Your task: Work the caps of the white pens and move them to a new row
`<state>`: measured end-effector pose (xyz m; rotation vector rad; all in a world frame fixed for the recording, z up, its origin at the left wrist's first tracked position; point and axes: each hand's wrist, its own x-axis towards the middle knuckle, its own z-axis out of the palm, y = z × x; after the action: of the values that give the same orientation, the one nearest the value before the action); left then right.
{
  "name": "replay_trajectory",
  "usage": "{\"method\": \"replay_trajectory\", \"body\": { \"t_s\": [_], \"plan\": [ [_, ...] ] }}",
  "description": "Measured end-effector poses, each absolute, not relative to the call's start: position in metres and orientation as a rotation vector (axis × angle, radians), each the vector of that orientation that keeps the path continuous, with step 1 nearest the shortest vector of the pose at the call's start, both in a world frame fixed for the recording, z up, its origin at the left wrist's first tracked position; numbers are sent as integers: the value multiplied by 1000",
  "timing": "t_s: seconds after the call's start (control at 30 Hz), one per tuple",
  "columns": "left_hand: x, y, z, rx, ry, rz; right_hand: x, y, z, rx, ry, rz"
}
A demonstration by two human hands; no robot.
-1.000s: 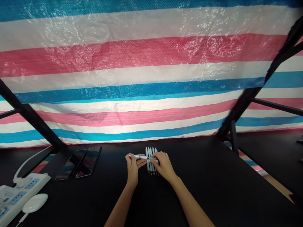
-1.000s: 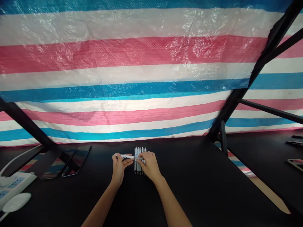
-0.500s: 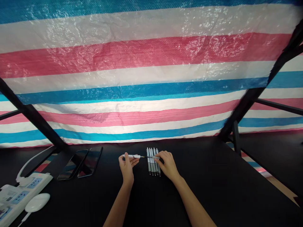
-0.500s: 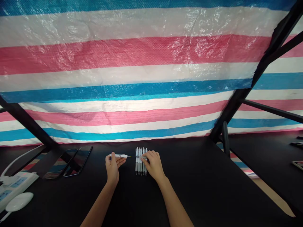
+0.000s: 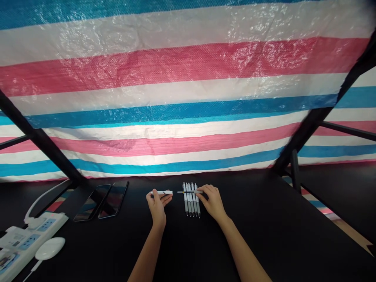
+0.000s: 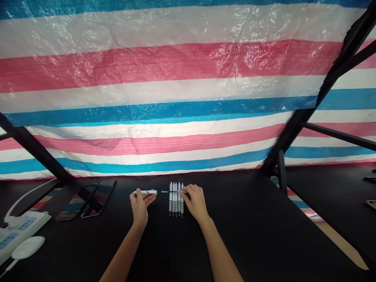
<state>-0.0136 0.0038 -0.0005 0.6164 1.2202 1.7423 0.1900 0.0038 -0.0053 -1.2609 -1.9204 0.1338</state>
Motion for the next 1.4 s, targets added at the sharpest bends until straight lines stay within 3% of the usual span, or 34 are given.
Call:
{"method": "replay_trajectory", "body": {
  "t_s": [1.4],
  "plan": [
    [16,-8,7,754,1060,1476,174,-4,-4,-1187,-2020,211]
  ]
}}
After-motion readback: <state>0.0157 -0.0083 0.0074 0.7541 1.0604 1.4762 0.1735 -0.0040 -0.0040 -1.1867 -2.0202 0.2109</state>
